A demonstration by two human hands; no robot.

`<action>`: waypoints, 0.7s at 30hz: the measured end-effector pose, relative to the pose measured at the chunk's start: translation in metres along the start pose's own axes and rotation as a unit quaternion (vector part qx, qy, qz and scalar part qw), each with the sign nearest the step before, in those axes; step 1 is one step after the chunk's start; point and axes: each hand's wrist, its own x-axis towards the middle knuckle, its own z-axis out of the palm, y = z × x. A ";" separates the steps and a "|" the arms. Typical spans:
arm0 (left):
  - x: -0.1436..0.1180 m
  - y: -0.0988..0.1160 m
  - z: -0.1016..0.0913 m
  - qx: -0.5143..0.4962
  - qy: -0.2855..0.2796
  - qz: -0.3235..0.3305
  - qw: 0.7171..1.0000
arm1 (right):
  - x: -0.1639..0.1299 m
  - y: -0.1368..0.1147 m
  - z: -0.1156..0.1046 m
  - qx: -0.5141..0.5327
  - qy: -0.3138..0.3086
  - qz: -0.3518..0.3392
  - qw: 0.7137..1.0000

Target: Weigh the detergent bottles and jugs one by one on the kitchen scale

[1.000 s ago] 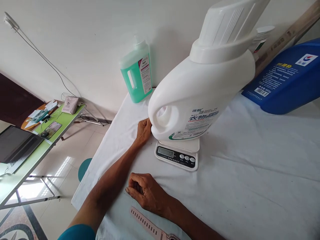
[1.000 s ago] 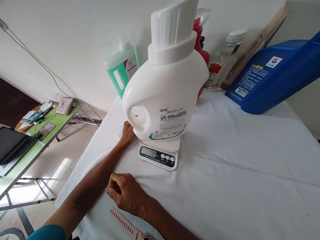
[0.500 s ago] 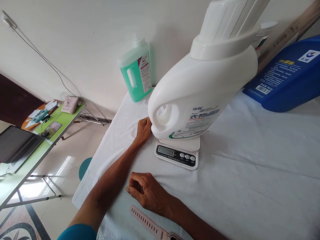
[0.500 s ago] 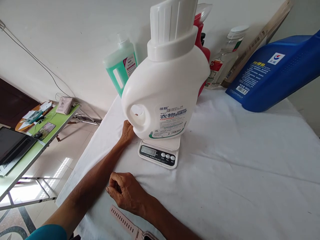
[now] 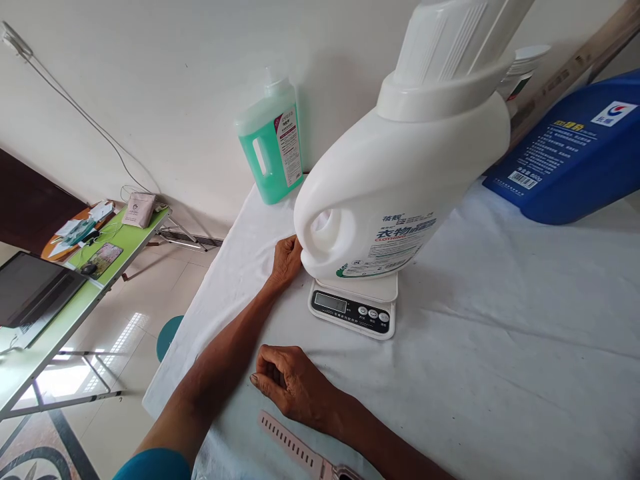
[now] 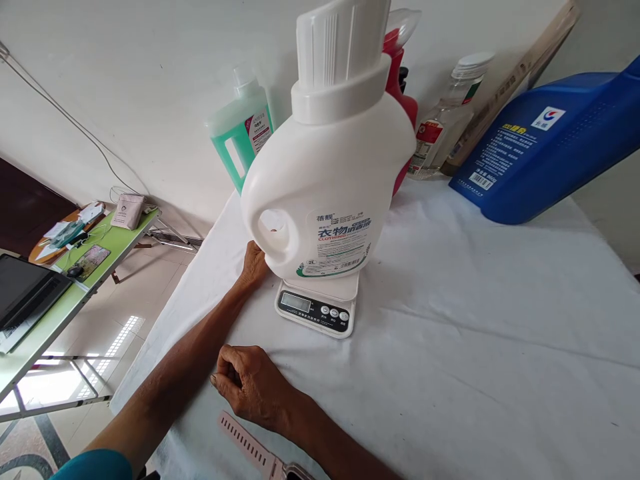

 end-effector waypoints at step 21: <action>-0.002 0.005 0.001 0.001 -0.001 0.009 1.000 | -0.002 -0.005 -0.002 -0.003 -0.008 0.018 1.000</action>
